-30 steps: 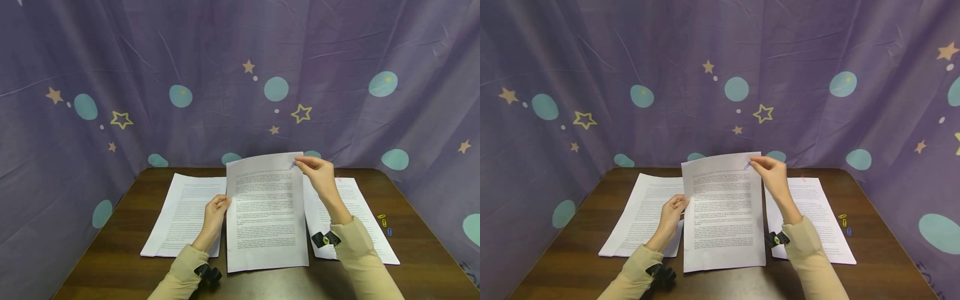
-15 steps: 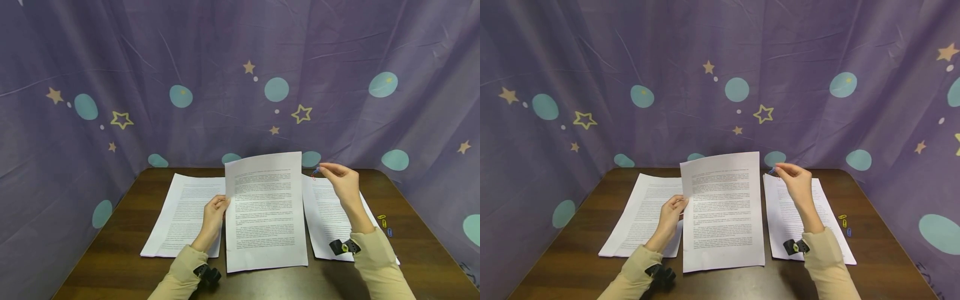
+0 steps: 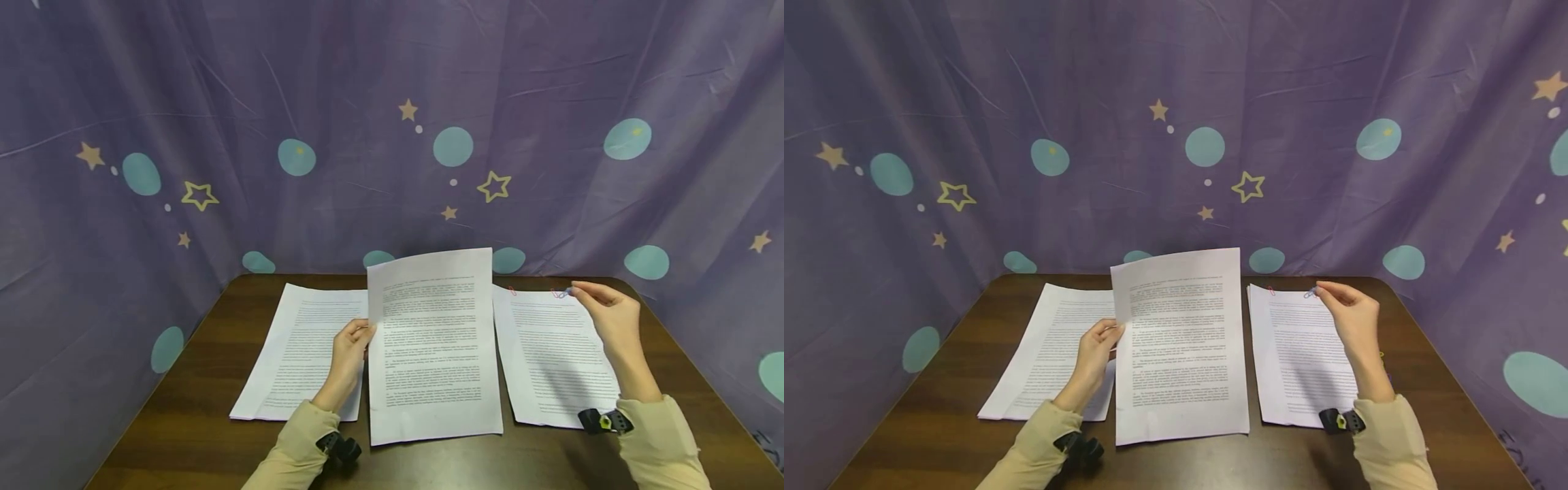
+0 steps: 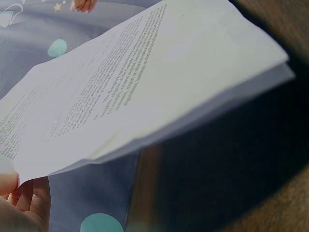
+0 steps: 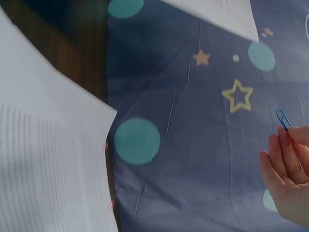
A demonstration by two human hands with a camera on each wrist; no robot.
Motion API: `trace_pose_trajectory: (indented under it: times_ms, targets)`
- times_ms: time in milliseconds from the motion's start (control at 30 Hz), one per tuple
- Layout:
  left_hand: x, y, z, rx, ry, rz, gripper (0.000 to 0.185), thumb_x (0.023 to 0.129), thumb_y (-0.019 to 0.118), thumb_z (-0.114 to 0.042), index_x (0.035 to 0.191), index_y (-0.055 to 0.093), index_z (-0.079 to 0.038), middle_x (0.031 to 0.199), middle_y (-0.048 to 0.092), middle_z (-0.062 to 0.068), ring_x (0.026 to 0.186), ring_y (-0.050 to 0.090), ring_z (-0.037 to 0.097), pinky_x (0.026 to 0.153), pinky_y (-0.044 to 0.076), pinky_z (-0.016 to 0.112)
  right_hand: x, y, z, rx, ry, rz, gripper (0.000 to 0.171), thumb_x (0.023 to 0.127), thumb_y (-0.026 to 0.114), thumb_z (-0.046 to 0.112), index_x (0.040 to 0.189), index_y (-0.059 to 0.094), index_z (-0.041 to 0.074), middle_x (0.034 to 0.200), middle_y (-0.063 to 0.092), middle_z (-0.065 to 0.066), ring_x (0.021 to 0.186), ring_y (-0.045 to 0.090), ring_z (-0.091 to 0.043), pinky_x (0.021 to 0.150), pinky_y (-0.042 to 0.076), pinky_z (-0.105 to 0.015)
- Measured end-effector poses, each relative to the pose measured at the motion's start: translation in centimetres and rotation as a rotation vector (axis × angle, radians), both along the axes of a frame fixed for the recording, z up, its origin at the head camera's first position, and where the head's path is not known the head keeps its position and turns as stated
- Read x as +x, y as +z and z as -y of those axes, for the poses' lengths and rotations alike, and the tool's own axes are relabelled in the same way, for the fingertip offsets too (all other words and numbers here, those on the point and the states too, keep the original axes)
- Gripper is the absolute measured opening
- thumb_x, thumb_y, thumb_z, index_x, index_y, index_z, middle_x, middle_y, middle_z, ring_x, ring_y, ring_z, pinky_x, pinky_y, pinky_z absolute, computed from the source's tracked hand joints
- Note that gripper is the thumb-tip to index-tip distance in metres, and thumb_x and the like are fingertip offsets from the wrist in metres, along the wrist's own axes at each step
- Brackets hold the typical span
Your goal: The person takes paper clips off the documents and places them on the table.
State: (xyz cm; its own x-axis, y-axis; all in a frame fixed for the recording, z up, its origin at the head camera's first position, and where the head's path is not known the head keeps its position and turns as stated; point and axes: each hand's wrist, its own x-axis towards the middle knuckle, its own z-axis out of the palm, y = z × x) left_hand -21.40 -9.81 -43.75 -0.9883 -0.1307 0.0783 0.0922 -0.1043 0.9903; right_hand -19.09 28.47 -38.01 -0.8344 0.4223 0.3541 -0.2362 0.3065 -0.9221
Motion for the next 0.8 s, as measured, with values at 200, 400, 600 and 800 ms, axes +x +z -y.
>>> trace_pose_trajectory:
  times_ms: [200,400,600,800]
  targets:
    - [0.0,0.0,0.0,0.009,0.002,-0.007,0.017,0.085,0.054,-0.001,0.098,0.052,0.01,0.075,0.065,0.001,0.055,0.053,0.004,0.043,0.039,0.016,1.0,-0.5,-2.0,0.02,-0.024,0.063,0.03,0.079,0.067,0.025,0.101,0.067,0.005,0.083,0.061,0.021,0.083,0.051,0.003,0.066,0.037,-0.008]
    - [0.0,0.1,0.0,0.007,-0.007,-0.005,0.021,0.086,0.054,-0.002,0.101,0.051,0.012,0.077,0.065,0.002,0.055,0.052,0.004,0.044,0.04,0.016,2.0,-1.0,-3.9,0.05,-0.024,0.106,0.028,0.079,0.066,0.025,0.101,0.067,0.009,0.078,0.06,0.025,0.077,0.051,0.006,0.063,0.034,-0.01]
    - [0.1,0.1,0.0,-0.005,-0.004,-0.008,0.02,0.086,0.054,-0.002,0.1,0.052,0.011,0.076,0.065,0.002,0.055,0.052,0.004,0.045,0.04,0.016,2.7,-1.7,-5.7,0.039,-0.028,0.133,0.023,0.079,0.066,0.024,0.099,0.069,0.012,0.075,0.059,0.028,0.076,0.051,0.01,0.064,0.033,-0.008]
    - [0.0,-0.1,0.0,-0.024,0.002,-0.014,0.017,0.086,0.054,-0.001,0.098,0.053,0.01,0.075,0.064,0.001,0.055,0.052,0.005,0.046,0.039,0.017,3.2,-2.5,-7.5,0.048,-0.024,0.196,0.018,0.079,0.066,0.026,0.095,0.07,0.017,0.07,0.058,0.03,0.074,0.05,0.013,0.063,0.03,-0.007]
